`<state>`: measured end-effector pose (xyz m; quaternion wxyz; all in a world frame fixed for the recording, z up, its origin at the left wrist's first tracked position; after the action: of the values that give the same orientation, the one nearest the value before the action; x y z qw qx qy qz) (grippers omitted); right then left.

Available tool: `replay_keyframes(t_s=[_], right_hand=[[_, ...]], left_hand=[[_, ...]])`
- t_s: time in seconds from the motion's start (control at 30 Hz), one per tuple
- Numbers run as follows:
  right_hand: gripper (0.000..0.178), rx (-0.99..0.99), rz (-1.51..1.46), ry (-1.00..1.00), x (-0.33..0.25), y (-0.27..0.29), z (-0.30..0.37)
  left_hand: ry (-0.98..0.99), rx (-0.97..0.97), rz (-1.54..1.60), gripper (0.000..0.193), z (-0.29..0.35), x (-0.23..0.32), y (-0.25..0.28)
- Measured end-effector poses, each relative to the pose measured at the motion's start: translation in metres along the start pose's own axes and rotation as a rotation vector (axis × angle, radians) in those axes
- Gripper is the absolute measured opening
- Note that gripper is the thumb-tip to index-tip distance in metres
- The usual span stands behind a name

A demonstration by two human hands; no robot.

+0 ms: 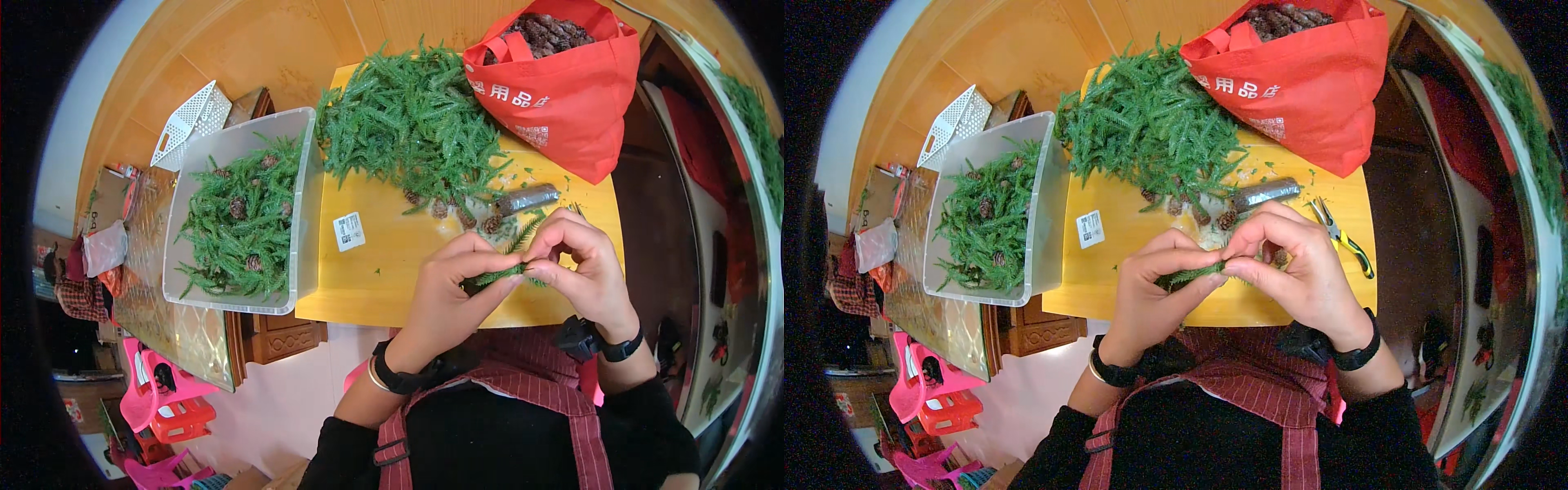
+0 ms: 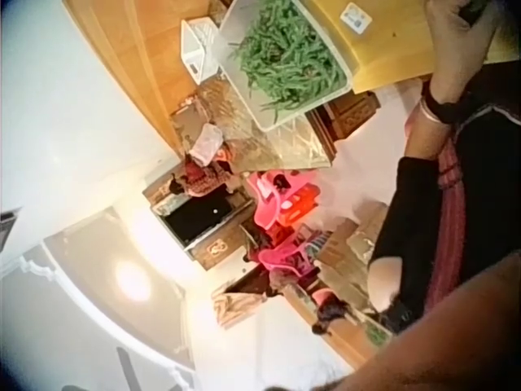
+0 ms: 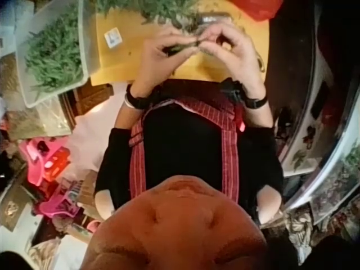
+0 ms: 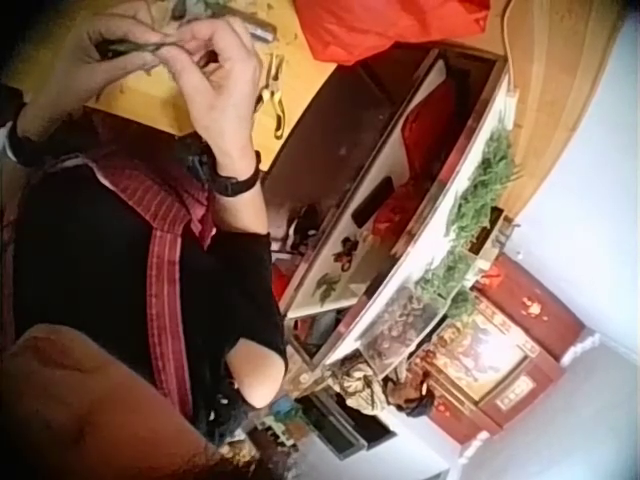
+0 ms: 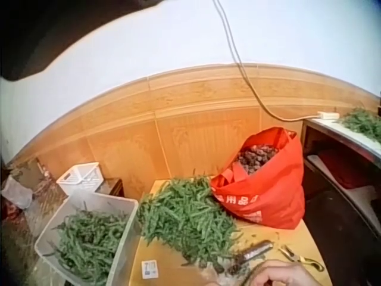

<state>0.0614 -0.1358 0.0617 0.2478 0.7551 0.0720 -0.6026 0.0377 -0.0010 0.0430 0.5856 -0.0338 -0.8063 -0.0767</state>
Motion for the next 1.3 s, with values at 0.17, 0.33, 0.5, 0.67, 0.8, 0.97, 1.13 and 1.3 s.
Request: replay_keyframes(t_s=[0.17,0.33,0.5,0.67,0.8,0.97,1.13,1.3], right_hand=[[0.011,0.108,0.100,0.082,-0.006,-0.002,0.001],[0.009,0.362,0.297,0.156,-0.001,-0.003,0.006],[0.016,0.263,0.058,0.085,0.009,0.014,0.008],[0.036,0.267,0.827,-0.203,0.079,0.080,0.048],[0.046,0.140,1.051,-0.353,0.123,0.079,0.082],[0.025,0.228,0.937,-0.324,0.121,0.085,0.082],[0.011,0.268,0.588,-0.321,0.133,0.105,0.097],[0.008,0.111,0.161,-0.318,0.070,0.080,0.083]], left_hand=[[-0.057,0.064,-0.136,0.023,0.000,0.006,0.000],[-0.246,0.237,-0.449,0.026,0.002,0.017,-0.006],[-0.172,0.181,-0.339,0.025,-0.002,0.012,0.002],[-0.067,0.142,-0.184,0.023,-0.007,0.003,0.013],[-0.069,0.094,-0.110,0.022,-0.007,0.002,0.013],[0.012,-0.007,-0.005,0.022,-0.010,0.001,0.018],[0.148,-0.210,0.208,0.022,-0.012,0.001,0.013],[0.259,-0.375,0.366,0.021,-0.014,0.001,0.006]])
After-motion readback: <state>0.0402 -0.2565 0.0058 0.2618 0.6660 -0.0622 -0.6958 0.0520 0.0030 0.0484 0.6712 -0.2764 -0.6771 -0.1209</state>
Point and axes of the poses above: each hand's wrist, its own z-axis away from the middle knuckle, its own y-axis out of the back of the hand, x = y × z, the point moved 7 cm from there along -z, towards the middle knuckle, and after that the axes turned 2 degrees about z, right-handed, at the moved point
